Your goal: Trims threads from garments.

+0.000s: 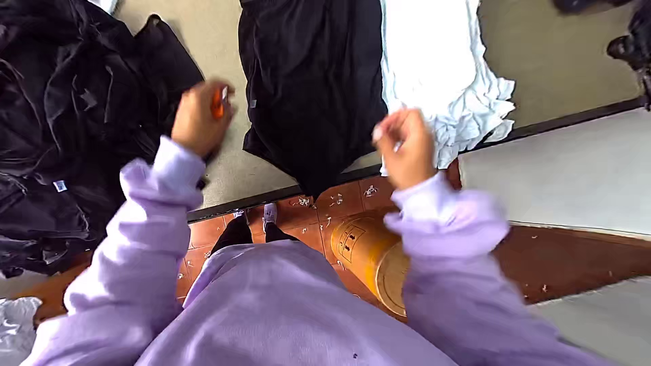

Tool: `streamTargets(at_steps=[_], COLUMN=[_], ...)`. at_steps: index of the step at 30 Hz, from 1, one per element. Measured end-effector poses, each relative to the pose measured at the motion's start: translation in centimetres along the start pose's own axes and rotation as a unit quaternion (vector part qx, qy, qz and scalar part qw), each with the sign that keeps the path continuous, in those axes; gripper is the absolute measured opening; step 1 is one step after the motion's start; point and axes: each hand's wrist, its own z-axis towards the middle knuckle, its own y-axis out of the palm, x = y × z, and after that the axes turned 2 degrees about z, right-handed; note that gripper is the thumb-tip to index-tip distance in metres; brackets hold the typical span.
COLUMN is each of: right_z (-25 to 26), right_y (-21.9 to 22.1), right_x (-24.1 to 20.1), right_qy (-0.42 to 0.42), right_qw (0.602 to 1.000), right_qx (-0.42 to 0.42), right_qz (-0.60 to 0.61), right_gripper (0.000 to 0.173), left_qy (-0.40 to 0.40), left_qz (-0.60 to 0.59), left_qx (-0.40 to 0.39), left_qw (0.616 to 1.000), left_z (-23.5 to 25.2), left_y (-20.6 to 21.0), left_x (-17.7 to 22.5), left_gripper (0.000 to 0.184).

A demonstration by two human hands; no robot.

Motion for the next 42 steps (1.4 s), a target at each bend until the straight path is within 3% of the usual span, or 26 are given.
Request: streamTargets(at_steps=[3, 6, 10, 12, 15, 17, 19, 23, 30, 35, 39, 42], right_z=[-7.8, -11.3, -11.2, -10.6, -10.9, -11.8, -12.8, -12.9, -10.8, -14.5, -17.7, -18.9], right_y=[7.4, 12.9, 18.1, 19.0, 19.4, 19.3, 19.2, 19.9, 21.2, 20.5, 19.2, 17.2], right_x=[4.5, 4.1, 4.5, 5.2, 6.9, 7.8, 8.2, 8.3, 7.2, 7.3, 7.3, 6.8], right_qy=[0.179, 0.283, 0.27, 0.244, 0.186, 0.161, 0.153, 0.139, 0.124, 0.159, 0.19, 0.143], right_qw=[0.966, 0.902, 0.861, 0.852, 0.855, 0.866, 0.879, 0.893, 0.867, 0.862, 0.847, 0.871], right_qx=[-0.071, -0.048, 0.003, -0.011, -0.043, -0.074, -0.088, -0.038, -0.058, -0.09, -0.065, -0.036], right_qz=[0.175, 0.324, 0.431, 0.464, 0.483, 0.467, 0.443, 0.425, 0.479, 0.473, 0.492, 0.469], right_gripper=[0.031, 0.038, 0.079, 0.077, 0.045, 0.035, 0.033, 0.027, 0.042, 0.032, 0.025, 0.016], left_qy=[-0.043, -0.098, -0.075, -0.039, -0.02, -0.03, -0.041, -0.033, -0.024, -0.03, -0.042, -0.037], left_qz=[-0.046, -0.084, -0.097, -0.087, -0.07, -0.069, -0.07, -0.068, -0.06, -0.065, -0.063, -0.073], left_qx=[-0.015, -0.092, -0.191, -0.208, -0.23, -0.242, -0.254, -0.275, -0.256, -0.253, -0.262, -0.255], left_qw=[0.998, 0.987, 0.974, 0.974, 0.971, 0.967, 0.964, 0.959, 0.964, 0.965, 0.962, 0.963], left_z=[-8.1, -13.5, -15.6, -15.6, -15.5, -15.4, -15.3, -15.3, -15.6, -16.1, -16.3, -16.3], left_y=[5.5, 8.9, 11.7, 12.8, 13.7, 14.3, 15.1, 16.3, 16.6, 17.3, 17.8, 17.9], left_x=[-1.2, 0.4, 1.4, 1.3, 1.1, 0.9, 0.8, 1.4, 1.8, 1.7, 2.0, 2.4], left_gripper=[0.031, 0.035, 0.036, 0.034, 0.036, 0.037, 0.038, 0.037, 0.038, 0.039, 0.038, 0.041])
